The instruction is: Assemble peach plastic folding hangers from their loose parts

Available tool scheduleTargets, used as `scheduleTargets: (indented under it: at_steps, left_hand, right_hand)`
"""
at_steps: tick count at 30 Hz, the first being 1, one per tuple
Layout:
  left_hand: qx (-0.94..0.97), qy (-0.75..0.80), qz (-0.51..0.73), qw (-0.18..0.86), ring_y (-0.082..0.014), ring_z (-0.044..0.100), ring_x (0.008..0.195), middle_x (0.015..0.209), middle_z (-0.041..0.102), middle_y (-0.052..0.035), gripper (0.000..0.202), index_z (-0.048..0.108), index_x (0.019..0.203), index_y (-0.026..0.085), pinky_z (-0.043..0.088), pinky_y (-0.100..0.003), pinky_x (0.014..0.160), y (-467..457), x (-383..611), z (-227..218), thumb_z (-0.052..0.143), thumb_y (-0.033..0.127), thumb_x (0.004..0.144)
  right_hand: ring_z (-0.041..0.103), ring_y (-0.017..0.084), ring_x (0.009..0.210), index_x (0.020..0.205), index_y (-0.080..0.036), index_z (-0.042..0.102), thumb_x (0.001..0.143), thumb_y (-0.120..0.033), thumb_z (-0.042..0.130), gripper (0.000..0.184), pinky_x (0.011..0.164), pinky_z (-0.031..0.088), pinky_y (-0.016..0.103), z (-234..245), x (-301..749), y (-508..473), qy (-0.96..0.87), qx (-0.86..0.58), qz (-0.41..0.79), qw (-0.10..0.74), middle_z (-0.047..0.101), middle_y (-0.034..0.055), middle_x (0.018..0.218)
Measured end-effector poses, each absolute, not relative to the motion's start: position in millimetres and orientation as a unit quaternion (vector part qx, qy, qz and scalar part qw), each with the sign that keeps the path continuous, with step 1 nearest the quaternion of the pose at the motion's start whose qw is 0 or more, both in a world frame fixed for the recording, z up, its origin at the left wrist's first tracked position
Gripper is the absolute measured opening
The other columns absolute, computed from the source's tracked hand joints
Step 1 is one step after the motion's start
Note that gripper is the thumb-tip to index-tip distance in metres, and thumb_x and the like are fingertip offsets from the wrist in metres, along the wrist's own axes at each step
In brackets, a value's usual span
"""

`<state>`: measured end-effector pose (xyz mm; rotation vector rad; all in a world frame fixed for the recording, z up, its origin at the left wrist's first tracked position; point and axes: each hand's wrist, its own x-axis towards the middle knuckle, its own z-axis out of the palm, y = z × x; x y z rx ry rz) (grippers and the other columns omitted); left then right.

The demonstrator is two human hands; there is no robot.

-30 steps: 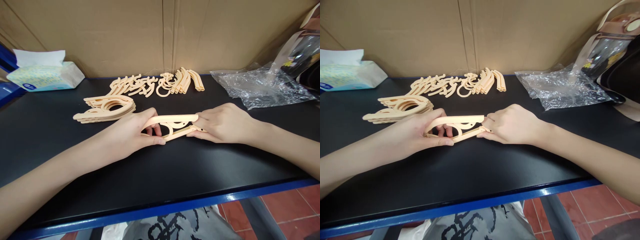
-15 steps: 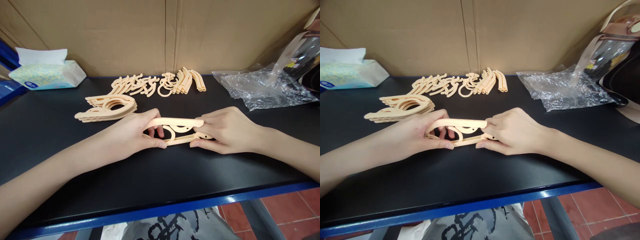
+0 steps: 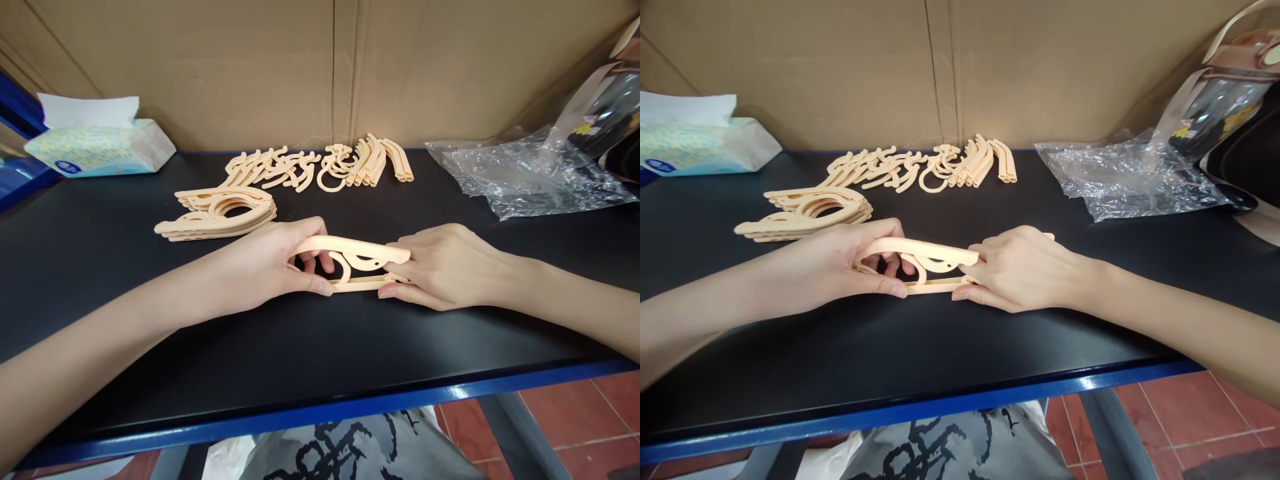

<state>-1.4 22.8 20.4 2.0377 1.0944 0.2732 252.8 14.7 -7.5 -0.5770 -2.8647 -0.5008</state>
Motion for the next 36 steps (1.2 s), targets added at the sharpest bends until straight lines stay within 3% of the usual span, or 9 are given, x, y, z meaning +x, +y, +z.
scheduleTargets:
  at_steps: [5,11,14,19,23,28,33,36]
  left_hand:
    - [0.809,0.415,0.103,0.402,-0.0102,0.054,0.058,0.07,0.062,0.0067,0.019,0.058,0.081,0.022,0.039,-0.022,0.056,22.2,0.2,22.2,0.073,0.034,0.079]
    - [0.802,0.422,0.086,0.415,-0.0103,0.056,0.06,0.071,0.06,0.0059,0.018,0.059,0.084,0.022,0.04,-0.022,0.056,19.4,0.9,24.0,0.073,0.033,0.079]
    - [0.8,0.424,0.097,0.414,-0.0097,0.056,0.059,0.071,0.059,0.006,0.023,0.057,0.085,0.022,0.041,-0.022,0.054,19.3,-0.9,20.8,0.074,0.035,0.078]
    - [0.771,0.449,0.144,0.428,-0.0127,0.062,0.071,0.094,0.065,0.0008,0.037,0.047,0.083,0.021,0.05,-0.025,0.057,21.7,-2.4,13.9,0.079,0.039,0.073]
    - [0.753,0.47,0.147,0.436,-0.0151,0.064,0.073,0.102,0.064,-0.0019,0.043,0.046,0.087,0.022,0.051,-0.028,0.055,21.6,-1.9,13.4,0.08,0.041,0.069]
    - [0.753,0.494,0.153,0.408,-0.0161,0.063,0.069,0.094,0.065,-0.0003,0.041,0.049,0.091,0.022,0.049,-0.028,0.053,19.6,0.2,15.0,0.08,0.039,0.068]
    - [0.762,0.49,0.161,0.391,-0.0119,0.059,0.06,0.084,0.064,0.0019,0.039,0.049,0.086,0.021,0.045,-0.025,0.05,20.1,2.7,14.7,0.079,0.04,0.068]
    - [0.765,0.478,0.163,0.399,-0.0098,0.057,0.058,0.081,0.063,0.003,0.036,0.048,0.085,0.02,0.045,-0.023,0.051,17.8,4.5,13.7,0.078,0.037,0.071]
  right_hand:
    - [0.039,0.014,0.048,0.061,-0.018,0.055,0.104,-0.04,0.026,0.056,0.052,0.021,0.03,-6.2,250.4,11.3,-0.964,-0.171,-0.192,0.073,0.053,0.0034,0.055]
    - [0.045,0.014,0.053,0.069,-0.017,0.056,0.103,-0.042,0.03,0.05,0.055,0.027,0.031,-7.9,251.0,10.1,-0.963,-0.149,-0.213,0.073,0.063,0.0057,0.07]
    - [0.043,0.014,0.05,0.067,-0.018,0.054,0.102,-0.044,0.032,0.049,0.052,0.024,0.03,-8.7,251.0,11.9,-0.959,-0.166,-0.209,0.096,0.058,0.0031,0.06]
    - [0.041,0.012,0.051,0.078,-0.017,0.055,0.1,-0.045,0.037,0.04,0.05,0.021,0.028,-6.0,253.8,17.2,-0.96,-0.237,-0.107,0.107,0.055,-0.0003,0.062]
    - [0.041,0.012,0.056,0.083,-0.017,0.055,0.099,-0.03,0.038,0.028,0.053,0.026,0.027,-0.7,256.9,18.2,-0.965,-0.238,-0.013,0.108,0.053,-0.0008,0.068]
    - [0.041,0.012,0.059,0.086,-0.018,0.054,0.101,-0.026,0.033,0.027,0.057,0.029,0.027,2.2,256.8,15.8,-0.959,-0.257,-0.015,0.115,0.053,-0.0006,0.071]
    - [0.045,0.012,0.059,0.086,-0.017,0.055,0.102,-0.026,0.033,0.029,0.057,0.03,0.028,-0.6,256.2,16.2,-0.951,-0.266,-0.097,0.126,0.059,0.0003,0.075]
    - [0.048,0.012,0.056,0.083,-0.018,0.057,0.103,-0.028,0.034,0.032,0.053,0.025,0.028,-2.7,255.5,17.2,-0.943,-0.268,-0.144,0.132,0.059,-0.0009,0.067]
